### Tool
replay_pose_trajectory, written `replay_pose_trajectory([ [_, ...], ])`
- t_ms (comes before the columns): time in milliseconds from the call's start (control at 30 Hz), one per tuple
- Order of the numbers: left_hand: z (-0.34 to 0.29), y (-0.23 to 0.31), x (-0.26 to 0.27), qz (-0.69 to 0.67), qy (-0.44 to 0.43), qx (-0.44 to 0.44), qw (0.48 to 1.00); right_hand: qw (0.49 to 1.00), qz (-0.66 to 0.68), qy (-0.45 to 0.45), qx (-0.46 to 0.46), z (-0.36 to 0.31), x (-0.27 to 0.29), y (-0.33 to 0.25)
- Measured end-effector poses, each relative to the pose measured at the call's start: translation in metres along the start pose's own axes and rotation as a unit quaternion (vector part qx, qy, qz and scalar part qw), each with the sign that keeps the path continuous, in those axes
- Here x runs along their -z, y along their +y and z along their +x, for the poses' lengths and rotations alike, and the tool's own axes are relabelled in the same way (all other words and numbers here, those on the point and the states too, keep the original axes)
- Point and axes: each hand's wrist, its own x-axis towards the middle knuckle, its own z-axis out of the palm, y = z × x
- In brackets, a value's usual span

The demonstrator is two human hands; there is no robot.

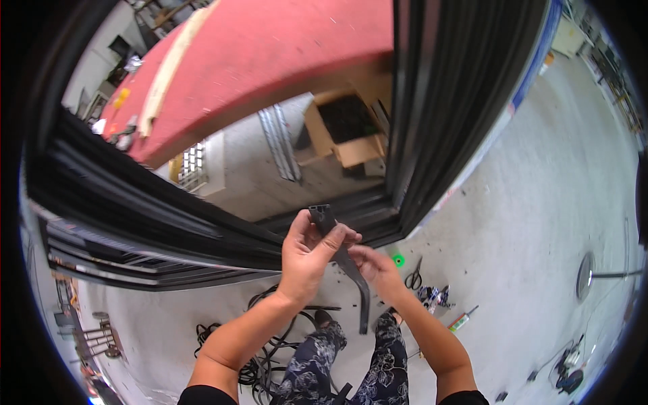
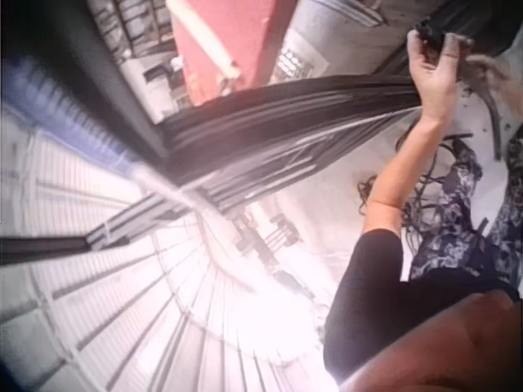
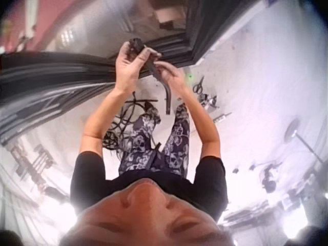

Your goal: The person cuts a rubber seal with scissors, presses it into the grooves of a metal frame, and applies sealant using a caulking gun before fitting more seals to a standing window assembly.

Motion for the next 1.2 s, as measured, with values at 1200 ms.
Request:
replay_pose_trajectory([
  [1200,0.013,0.395,-0.102,0.676,-0.085,-0.388,0.62,0.965,0.164,0.174,0.106,0.021,-0.246,-0.252],
])
